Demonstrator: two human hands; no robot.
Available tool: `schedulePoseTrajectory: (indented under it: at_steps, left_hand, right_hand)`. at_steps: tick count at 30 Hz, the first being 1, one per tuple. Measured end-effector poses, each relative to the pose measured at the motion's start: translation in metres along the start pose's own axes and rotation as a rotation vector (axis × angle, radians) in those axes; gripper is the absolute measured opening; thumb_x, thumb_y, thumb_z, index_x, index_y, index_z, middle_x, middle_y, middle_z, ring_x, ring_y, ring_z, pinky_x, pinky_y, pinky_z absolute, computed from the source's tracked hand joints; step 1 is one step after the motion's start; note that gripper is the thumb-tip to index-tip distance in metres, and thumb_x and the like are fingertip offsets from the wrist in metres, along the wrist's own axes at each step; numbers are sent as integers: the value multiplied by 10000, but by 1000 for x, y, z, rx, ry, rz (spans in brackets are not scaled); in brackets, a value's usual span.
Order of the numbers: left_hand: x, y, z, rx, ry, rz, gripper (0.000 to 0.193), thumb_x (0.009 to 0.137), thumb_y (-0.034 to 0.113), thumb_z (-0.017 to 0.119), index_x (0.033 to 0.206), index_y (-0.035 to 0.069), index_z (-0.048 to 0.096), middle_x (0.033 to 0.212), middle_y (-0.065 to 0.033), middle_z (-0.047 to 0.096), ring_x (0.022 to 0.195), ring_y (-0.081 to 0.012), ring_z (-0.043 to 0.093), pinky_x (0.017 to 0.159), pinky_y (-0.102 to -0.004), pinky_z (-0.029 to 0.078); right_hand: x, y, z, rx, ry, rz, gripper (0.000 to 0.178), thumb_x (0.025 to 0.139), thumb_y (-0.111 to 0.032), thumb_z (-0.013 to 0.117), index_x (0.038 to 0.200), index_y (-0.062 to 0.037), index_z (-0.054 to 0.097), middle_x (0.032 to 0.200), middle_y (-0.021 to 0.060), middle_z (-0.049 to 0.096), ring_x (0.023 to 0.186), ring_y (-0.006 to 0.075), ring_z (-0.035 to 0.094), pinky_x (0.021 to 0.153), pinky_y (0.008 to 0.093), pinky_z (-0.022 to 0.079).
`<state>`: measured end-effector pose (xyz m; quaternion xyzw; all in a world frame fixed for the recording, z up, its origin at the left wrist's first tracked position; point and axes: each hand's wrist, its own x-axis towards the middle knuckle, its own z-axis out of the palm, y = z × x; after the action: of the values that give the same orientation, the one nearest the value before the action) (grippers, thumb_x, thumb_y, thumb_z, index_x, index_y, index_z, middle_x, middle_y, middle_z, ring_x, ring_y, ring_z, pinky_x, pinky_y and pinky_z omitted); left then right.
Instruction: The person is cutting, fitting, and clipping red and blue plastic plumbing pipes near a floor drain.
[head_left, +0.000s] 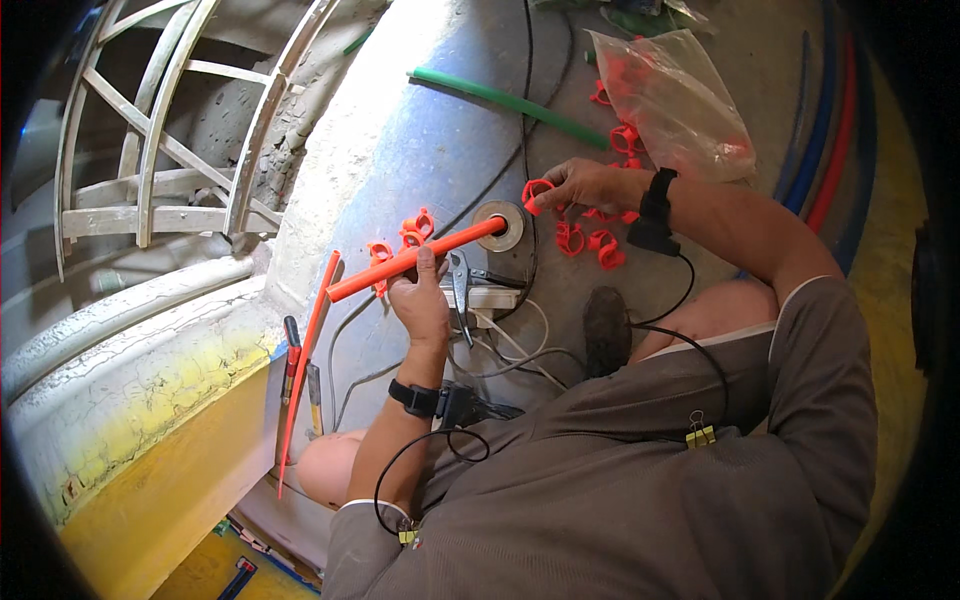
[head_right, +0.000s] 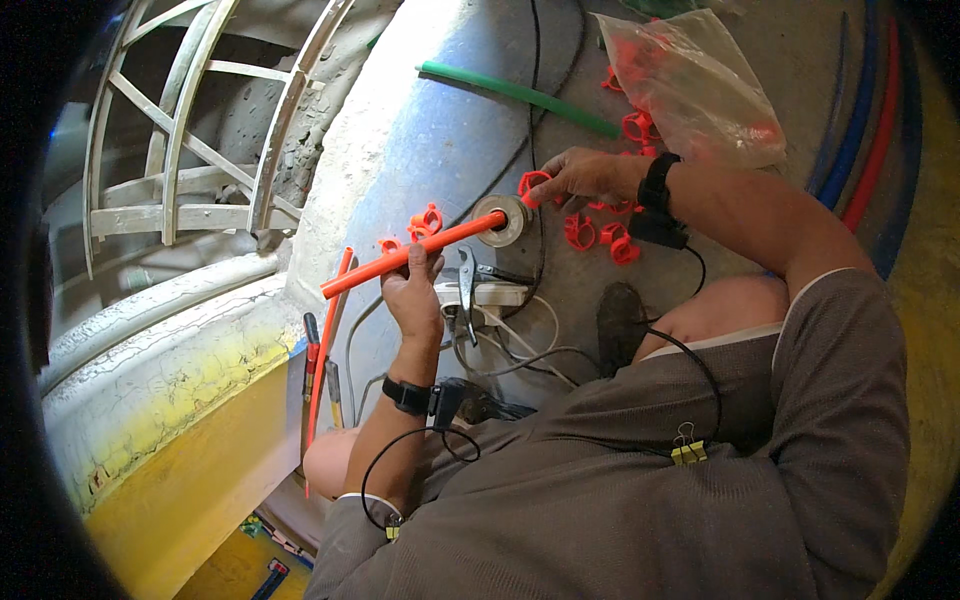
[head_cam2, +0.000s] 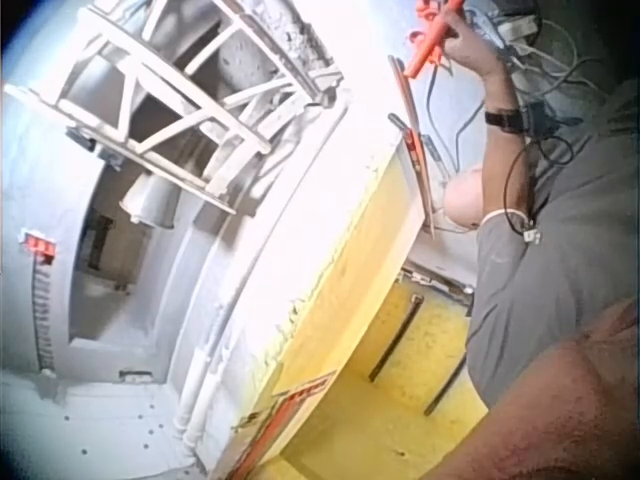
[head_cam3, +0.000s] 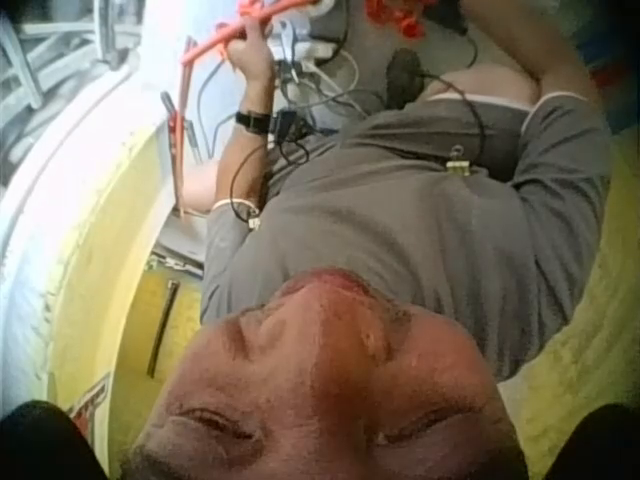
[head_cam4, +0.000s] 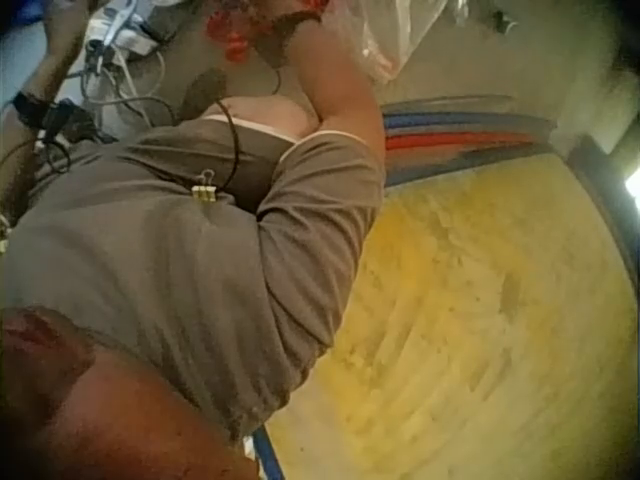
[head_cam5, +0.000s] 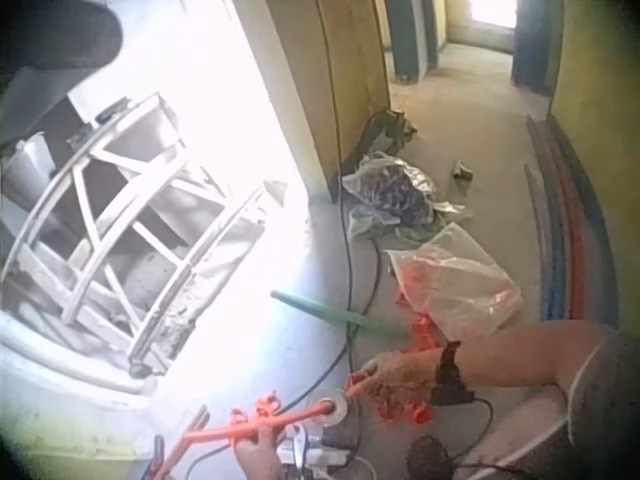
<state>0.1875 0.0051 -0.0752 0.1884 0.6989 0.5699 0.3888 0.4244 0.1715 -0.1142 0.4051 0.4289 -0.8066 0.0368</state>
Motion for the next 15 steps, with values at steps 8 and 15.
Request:
schedulePoseTrajectory:
  at_steps: [8,15]
  left_hand:
    - [6,-3,-8,-61,55,-115,285,905,199,625,1045,-27,523,932,-156,653,799,-251,681,711,-341,581]
    - [4,-1,-3,-69,70,-190,292,893,226,643,1026,-13,543,918,-143,660,782,-237,682,658,-317,581]
  right_hand:
    - [10,12,-5,-11,108,-50,400,753,-285,786,1038,-42,649,828,17,590,729,116,551,618,276,514]
    - [17,13,-5,-22,157,-16,388,759,-264,783,1036,-32,643,804,23,587,690,114,554,579,270,512]
